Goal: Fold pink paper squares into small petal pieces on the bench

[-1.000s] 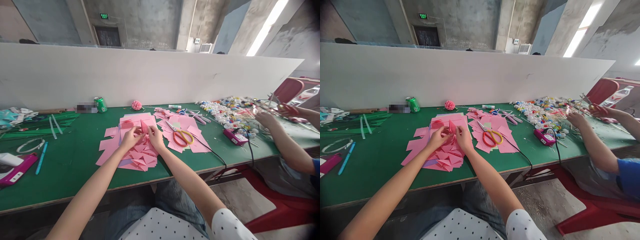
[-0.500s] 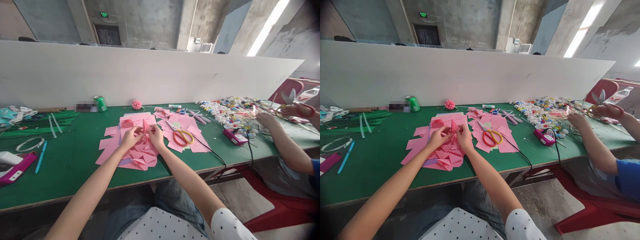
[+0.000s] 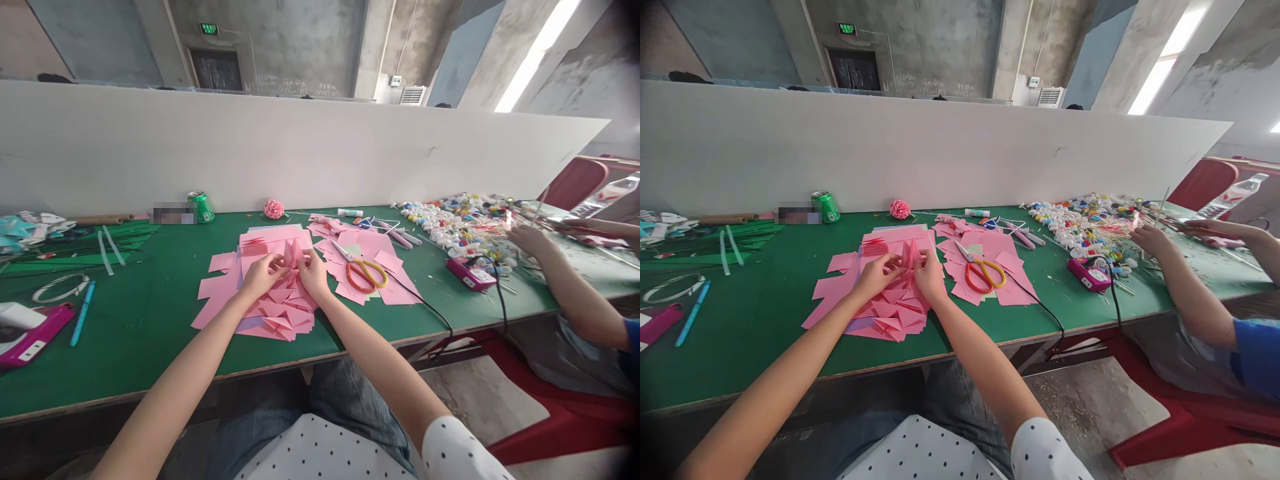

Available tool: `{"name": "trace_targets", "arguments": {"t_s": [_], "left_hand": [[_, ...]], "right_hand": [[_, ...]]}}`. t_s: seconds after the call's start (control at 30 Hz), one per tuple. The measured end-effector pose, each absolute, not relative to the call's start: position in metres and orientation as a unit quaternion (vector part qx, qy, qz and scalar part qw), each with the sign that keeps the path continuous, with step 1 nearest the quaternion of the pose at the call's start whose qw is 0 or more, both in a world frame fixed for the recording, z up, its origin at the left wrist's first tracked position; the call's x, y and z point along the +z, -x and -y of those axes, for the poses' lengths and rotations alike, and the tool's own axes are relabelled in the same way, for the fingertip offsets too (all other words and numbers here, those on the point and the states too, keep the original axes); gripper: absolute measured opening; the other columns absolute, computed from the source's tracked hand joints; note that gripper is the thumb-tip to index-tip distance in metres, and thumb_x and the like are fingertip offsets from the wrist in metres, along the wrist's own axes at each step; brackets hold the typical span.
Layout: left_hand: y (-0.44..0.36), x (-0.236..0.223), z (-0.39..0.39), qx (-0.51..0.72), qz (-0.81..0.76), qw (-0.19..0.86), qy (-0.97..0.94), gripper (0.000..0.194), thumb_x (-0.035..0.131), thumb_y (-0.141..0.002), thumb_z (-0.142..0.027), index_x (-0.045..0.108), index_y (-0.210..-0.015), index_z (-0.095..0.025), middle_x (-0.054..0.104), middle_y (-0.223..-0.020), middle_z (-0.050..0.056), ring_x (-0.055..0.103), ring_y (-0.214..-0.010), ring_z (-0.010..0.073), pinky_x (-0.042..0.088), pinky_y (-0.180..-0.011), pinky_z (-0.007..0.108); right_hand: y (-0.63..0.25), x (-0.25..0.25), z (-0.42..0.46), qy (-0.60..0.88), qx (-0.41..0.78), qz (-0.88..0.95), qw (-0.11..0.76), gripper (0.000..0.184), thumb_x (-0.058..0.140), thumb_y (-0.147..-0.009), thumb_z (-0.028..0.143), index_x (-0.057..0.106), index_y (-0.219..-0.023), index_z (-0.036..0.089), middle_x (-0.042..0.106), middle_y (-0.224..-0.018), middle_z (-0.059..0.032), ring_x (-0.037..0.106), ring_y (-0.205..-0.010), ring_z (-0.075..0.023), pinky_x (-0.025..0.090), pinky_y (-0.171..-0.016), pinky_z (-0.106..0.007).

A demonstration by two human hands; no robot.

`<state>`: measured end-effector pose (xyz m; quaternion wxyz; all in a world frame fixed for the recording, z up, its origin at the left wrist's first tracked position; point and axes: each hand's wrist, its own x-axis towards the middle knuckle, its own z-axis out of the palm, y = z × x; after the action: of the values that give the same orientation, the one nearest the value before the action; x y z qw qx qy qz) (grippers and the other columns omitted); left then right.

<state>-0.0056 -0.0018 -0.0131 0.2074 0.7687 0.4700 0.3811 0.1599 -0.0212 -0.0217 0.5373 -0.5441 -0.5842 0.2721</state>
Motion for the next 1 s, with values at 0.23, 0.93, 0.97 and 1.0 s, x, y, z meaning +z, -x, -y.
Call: {"name": "trace_targets", "arguments": {"t_s": [0.23, 0.93, 0.97, 1.0], "left_hand": [[0.007, -0.015, 0.001, 0.361, -0.463, 0.213, -0.781, 0.035, 0.064, -0.079, -0.046, 0.067, -0.102, -0.020, 0.073, -0.091, 0.007, 0.069, -0.082, 0.0236, 0.053, -0.075, 0.033], [0.009, -0.024, -0.009, 0.420, -0.446, 0.307, -0.728, 0.049, 0.074, -0.068, -0.055, 0.065, -0.096, -0.017, 0.070, -0.082, 0.005, 0.066, -0.077, 0.0210, 0.051, -0.070, 0.030], [0.009, -0.024, -0.009, 0.422, -0.445, 0.310, -0.727, 0.049, 0.075, -0.067, -0.055, 0.065, -0.095, -0.017, 0.070, -0.082, 0.005, 0.065, -0.077, 0.0211, 0.051, -0.070, 0.030], [0.008, -0.023, -0.009, 0.422, -0.444, 0.313, -0.726, 0.048, 0.075, -0.067, -0.055, 0.064, -0.094, -0.017, 0.069, -0.082, 0.005, 0.065, -0.077, 0.0212, 0.051, -0.070, 0.030]], "right_hand": [[-0.159, -0.021, 0.019, 0.567, 0.221, 0.588, 0.533, 0.021, 0.044, -0.090, 0.032, 0.060, -0.092, 0.019, 0.068, -0.089, -0.0053, 0.061, -0.076, -0.0180, 0.043, -0.065, -0.028], [-0.158, -0.017, 0.024, 0.580, 0.263, 0.590, 0.497, 0.023, 0.039, -0.087, 0.017, 0.053, -0.104, 0.021, 0.070, -0.088, -0.0044, 0.067, -0.077, -0.0194, 0.045, -0.070, -0.030], [-0.158, -0.017, 0.024, 0.573, 0.272, 0.584, 0.506, 0.022, 0.040, -0.086, 0.018, 0.053, -0.103, 0.021, 0.069, -0.086, -0.0036, 0.066, -0.076, -0.0189, 0.045, -0.069, -0.030], [-0.158, -0.018, 0.023, 0.566, 0.278, 0.579, 0.517, 0.020, 0.042, -0.084, 0.019, 0.054, -0.101, 0.022, 0.069, -0.086, -0.0028, 0.065, -0.075, -0.0184, 0.045, -0.068, -0.029]]}}
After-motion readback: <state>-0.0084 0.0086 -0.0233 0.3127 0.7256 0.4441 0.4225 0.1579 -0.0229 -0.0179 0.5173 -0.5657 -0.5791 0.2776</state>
